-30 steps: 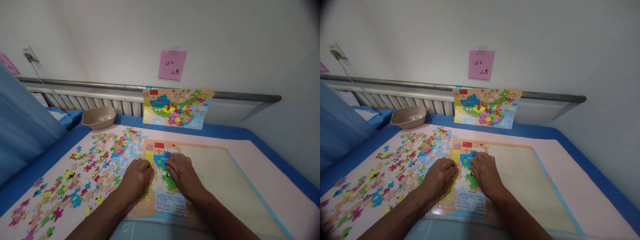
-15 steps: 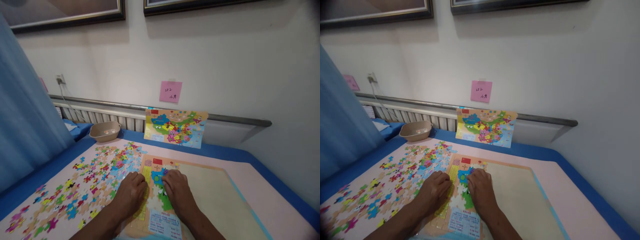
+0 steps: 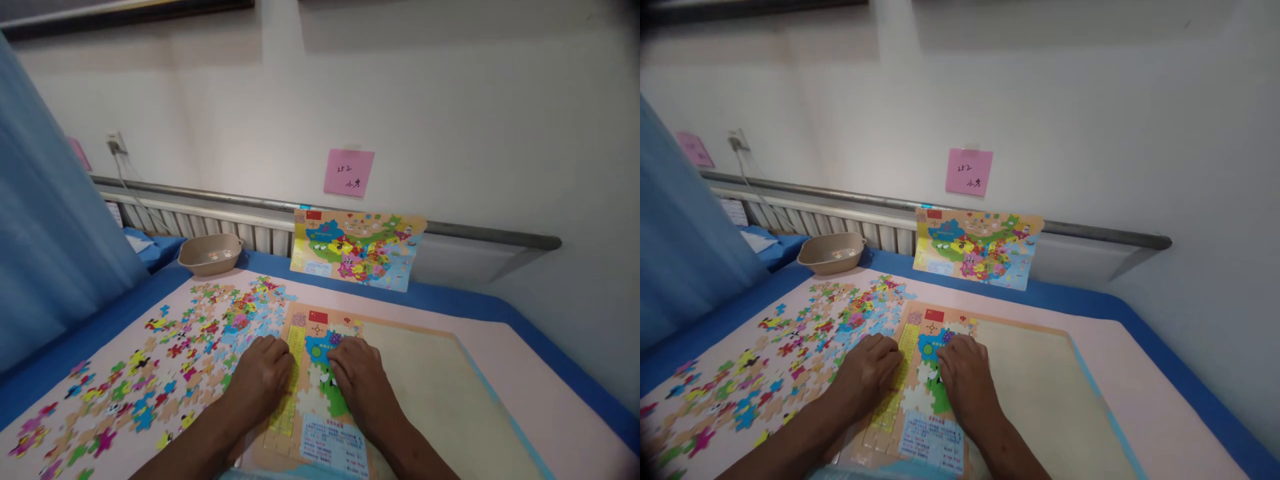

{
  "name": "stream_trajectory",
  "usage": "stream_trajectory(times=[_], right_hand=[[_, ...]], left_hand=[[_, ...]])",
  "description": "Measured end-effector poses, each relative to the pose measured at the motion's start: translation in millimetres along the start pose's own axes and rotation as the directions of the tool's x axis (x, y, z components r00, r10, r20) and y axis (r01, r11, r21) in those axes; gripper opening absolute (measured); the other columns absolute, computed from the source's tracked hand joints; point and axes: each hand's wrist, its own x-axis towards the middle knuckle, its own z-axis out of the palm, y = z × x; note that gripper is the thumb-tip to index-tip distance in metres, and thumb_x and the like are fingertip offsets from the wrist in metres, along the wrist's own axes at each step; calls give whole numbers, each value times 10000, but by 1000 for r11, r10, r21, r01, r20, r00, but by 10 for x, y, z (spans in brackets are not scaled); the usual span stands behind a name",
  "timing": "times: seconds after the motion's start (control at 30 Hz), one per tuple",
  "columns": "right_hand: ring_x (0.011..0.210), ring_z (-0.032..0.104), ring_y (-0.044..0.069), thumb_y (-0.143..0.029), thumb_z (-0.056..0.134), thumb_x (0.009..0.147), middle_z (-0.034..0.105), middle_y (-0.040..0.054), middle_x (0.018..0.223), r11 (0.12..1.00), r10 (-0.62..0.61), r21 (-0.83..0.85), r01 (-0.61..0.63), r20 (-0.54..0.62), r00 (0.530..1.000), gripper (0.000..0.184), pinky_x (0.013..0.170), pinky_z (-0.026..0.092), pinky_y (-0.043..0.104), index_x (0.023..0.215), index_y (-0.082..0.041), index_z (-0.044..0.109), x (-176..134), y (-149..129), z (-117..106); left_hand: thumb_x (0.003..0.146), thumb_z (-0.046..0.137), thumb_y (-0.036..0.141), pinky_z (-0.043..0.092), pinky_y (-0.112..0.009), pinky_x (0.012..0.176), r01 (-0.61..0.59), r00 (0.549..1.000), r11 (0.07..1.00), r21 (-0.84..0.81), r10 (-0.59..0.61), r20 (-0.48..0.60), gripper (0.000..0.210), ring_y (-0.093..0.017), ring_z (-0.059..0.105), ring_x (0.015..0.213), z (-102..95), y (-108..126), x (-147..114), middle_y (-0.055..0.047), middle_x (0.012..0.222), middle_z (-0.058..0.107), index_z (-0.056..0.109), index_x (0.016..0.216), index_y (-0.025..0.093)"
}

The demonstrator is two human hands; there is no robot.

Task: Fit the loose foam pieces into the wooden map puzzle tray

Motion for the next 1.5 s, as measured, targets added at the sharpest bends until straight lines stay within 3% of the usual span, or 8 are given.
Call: stream_trajectory(times=[0.23,0.77,1.13,1.5], right_hand=[[1076,549,276,-177,540,1074,672,49,994,1000,24,-21,-23,35,999,177,927,335,440,993,-235,686,4,12,-27],[1076,557,272,-208,524,1080,678,41,990,1000,7,0,-7,52,999,189,941,348,438,986,-241,685,-2,-15,-38],[1031,550,274,-224,512,1107,658,50,966,999,-1,-45,4,71,997,220,927,350,447,963,-230,679,-16,2,4],[1042,595,284,-193,537,1077,671,48,967,997,-35,-66,37,37,999,181,929,432,464,952,-250,655,-28,42,29]], left_hand=[[930,593,30,390,-378,723,56,996,998,32,-58,69,230,-218,548,817,28,-106,-23,-49,875,684,646,790,204],[962,617,63,394,-386,745,64,992,998,10,-65,112,202,-224,547,840,54,-86,-38,-53,886,675,655,812,193],[938,642,53,371,-379,723,61,994,998,-11,-60,90,210,-218,542,818,61,-44,-29,-38,845,650,631,793,204],[899,656,35,378,-387,699,72,997,997,-20,-71,42,215,-220,544,799,186,-40,-70,-36,832,646,607,783,210]])
